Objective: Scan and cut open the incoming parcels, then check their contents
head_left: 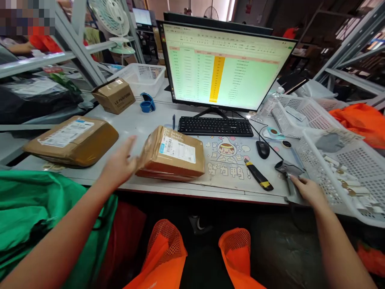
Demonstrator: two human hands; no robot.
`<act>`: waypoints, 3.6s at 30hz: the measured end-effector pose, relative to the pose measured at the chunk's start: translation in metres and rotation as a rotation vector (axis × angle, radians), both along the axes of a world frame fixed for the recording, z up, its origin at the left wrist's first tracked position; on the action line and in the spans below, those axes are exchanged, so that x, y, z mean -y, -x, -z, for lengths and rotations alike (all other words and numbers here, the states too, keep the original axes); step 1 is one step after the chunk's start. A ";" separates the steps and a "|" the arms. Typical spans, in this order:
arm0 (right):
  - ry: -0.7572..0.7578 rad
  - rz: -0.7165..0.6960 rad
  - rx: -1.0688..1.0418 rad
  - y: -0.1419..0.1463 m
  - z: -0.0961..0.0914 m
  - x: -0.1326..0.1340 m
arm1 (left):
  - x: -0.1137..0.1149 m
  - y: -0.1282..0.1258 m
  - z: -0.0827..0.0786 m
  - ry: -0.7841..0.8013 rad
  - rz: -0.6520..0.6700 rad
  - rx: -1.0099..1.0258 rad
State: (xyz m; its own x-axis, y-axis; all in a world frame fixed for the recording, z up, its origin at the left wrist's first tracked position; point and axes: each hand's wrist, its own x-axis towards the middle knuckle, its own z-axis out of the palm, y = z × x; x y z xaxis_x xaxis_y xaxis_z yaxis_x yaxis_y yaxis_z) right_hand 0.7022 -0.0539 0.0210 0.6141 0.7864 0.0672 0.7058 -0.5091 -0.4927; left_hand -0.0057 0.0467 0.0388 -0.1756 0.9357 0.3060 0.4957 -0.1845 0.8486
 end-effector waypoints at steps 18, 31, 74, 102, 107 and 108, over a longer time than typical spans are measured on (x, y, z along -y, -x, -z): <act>0.003 -0.538 0.245 0.210 -0.010 -0.252 | 0.021 -0.041 0.060 0.141 -0.216 0.520; -0.287 -1.103 -0.460 0.304 0.029 -0.045 | 0.040 -0.063 0.082 0.085 0.227 0.422; -0.594 -1.177 0.451 0.234 -0.032 0.001 | 0.074 -0.199 0.009 -0.641 0.183 -0.513; -0.461 -0.940 0.025 0.211 -0.002 0.015 | -0.015 -0.056 0.007 -0.713 -0.300 -0.210; -0.517 -1.128 0.182 0.271 -0.024 -0.008 | 0.043 -0.102 0.015 -0.716 0.019 -0.429; -0.523 -1.165 0.213 0.280 -0.026 -0.013 | 0.052 -0.110 0.018 -0.708 0.050 -0.464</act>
